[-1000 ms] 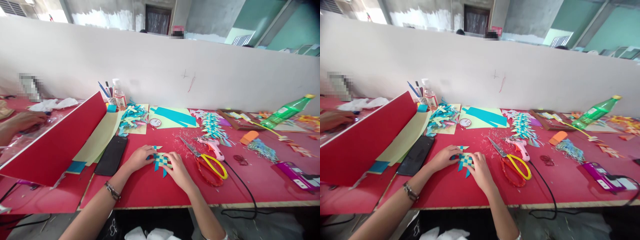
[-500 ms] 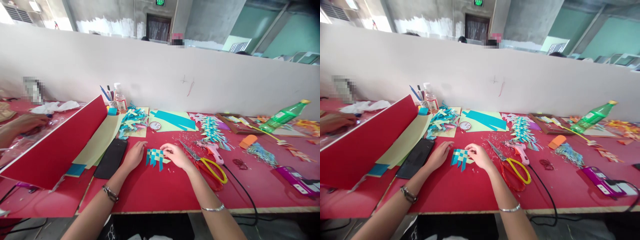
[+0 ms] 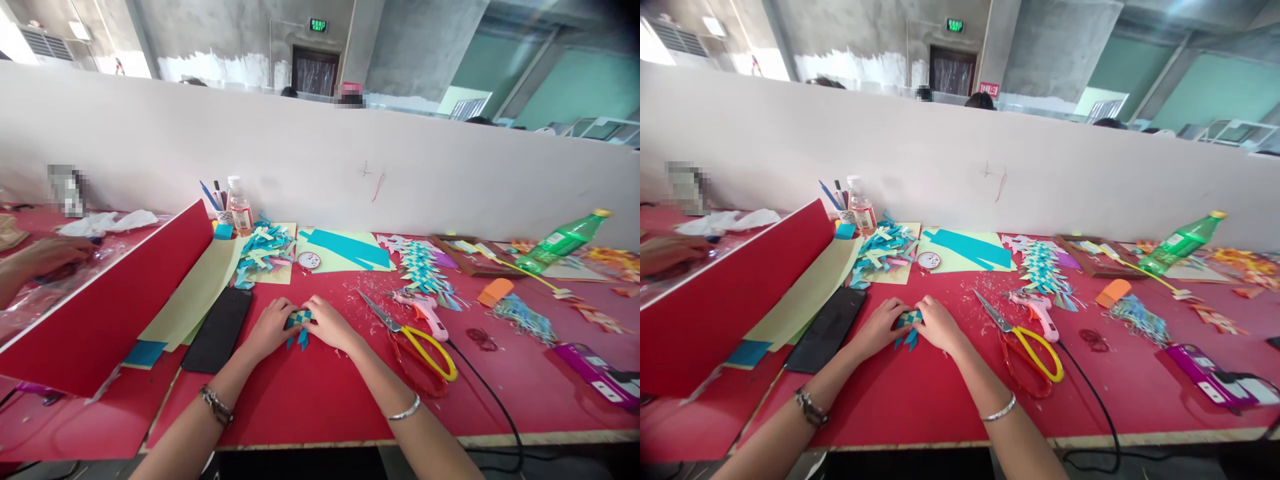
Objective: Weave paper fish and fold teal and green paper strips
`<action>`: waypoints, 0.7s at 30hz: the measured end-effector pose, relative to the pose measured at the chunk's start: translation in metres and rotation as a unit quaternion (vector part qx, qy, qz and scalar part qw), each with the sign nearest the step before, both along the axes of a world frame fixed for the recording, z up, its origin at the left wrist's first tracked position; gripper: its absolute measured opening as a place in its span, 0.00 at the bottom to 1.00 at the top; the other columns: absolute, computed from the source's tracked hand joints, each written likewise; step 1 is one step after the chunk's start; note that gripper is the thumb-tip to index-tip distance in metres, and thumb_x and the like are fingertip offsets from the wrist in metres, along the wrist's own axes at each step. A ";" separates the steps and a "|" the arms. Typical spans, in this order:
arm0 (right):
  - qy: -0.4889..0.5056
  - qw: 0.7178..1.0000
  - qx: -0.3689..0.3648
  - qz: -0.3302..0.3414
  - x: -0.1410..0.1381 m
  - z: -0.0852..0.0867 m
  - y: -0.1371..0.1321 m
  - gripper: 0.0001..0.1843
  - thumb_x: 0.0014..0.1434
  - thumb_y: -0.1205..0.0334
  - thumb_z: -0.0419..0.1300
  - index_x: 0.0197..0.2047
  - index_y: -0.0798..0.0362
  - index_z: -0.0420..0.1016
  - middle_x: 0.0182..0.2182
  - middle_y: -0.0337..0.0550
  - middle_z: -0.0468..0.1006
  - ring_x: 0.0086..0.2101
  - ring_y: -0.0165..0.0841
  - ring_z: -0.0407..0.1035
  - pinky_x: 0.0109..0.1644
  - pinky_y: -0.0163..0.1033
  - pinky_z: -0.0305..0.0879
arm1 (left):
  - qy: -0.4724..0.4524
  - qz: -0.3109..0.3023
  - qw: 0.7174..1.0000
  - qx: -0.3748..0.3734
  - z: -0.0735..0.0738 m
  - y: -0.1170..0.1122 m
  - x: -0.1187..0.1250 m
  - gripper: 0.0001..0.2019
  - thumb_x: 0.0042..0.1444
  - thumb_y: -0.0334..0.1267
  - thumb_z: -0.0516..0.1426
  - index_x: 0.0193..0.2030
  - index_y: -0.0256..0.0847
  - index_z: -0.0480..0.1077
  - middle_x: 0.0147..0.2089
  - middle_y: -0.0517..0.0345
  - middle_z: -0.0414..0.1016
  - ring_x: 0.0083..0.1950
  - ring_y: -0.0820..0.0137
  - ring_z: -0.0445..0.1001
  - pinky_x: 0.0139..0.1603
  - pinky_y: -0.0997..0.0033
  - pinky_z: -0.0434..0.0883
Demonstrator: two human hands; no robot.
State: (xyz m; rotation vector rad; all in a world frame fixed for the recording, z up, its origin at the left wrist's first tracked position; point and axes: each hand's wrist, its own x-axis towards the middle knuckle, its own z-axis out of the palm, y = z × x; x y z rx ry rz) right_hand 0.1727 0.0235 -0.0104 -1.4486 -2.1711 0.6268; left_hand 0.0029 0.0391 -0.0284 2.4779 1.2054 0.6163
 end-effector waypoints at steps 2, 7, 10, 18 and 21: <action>0.013 1.000 -0.018 0.005 -0.001 -0.002 0.001 0.11 0.49 0.68 0.56 0.39 0.55 0.67 0.37 0.45 0.67 0.38 0.33 0.64 0.41 0.38 0.60 | -0.018 -0.011 1.000 -0.012 -0.001 0.000 0.000 0.13 0.49 0.40 0.55 0.42 0.38 0.66 0.39 0.52 0.66 0.42 0.64 0.64 0.42 0.63 0.63; 0.073 0.995 -0.062 0.017 0.002 -0.001 0.003 0.05 0.52 0.66 0.54 0.35 0.55 0.67 0.30 0.40 0.71 0.32 0.30 0.66 0.34 0.33 0.60 | -0.116 -0.003 0.992 -0.052 0.000 0.001 0.001 0.17 0.50 0.32 0.53 0.49 0.40 0.59 0.44 0.52 0.64 0.43 0.69 0.65 0.43 0.69 0.64; 0.114 0.990 -0.078 0.022 0.003 0.004 0.005 0.07 0.56 0.65 0.48 0.35 0.55 0.66 0.29 0.38 0.71 0.31 0.28 0.67 0.32 0.30 0.61 | -0.180 0.059 0.977 -0.100 0.000 0.004 0.002 0.22 0.51 0.36 0.52 0.54 0.39 0.54 0.44 0.52 0.65 0.40 0.71 0.67 0.40 0.70 0.66; 0.087 0.992 -0.087 0.005 0.008 0.022 0.031 0.08 0.54 0.64 0.51 0.37 0.54 0.68 0.32 0.39 0.73 0.33 0.28 0.68 0.35 0.32 0.63 | -0.100 0.096 0.984 -0.114 0.008 0.005 -0.002 0.19 0.57 0.47 0.41 0.28 0.37 0.65 0.23 0.61 0.67 0.26 0.73 0.66 0.25 0.77 0.59; 0.024 0.995 -0.085 -0.042 0.029 0.030 0.056 0.10 0.55 0.64 0.51 0.40 0.55 0.68 0.35 0.41 0.74 0.34 0.28 0.68 0.37 0.33 0.63 | -0.038 0.124 0.987 -0.093 0.008 0.002 -0.003 0.17 0.56 0.46 0.43 0.27 0.38 0.64 0.23 0.59 0.67 0.26 0.71 0.67 0.24 0.77 0.56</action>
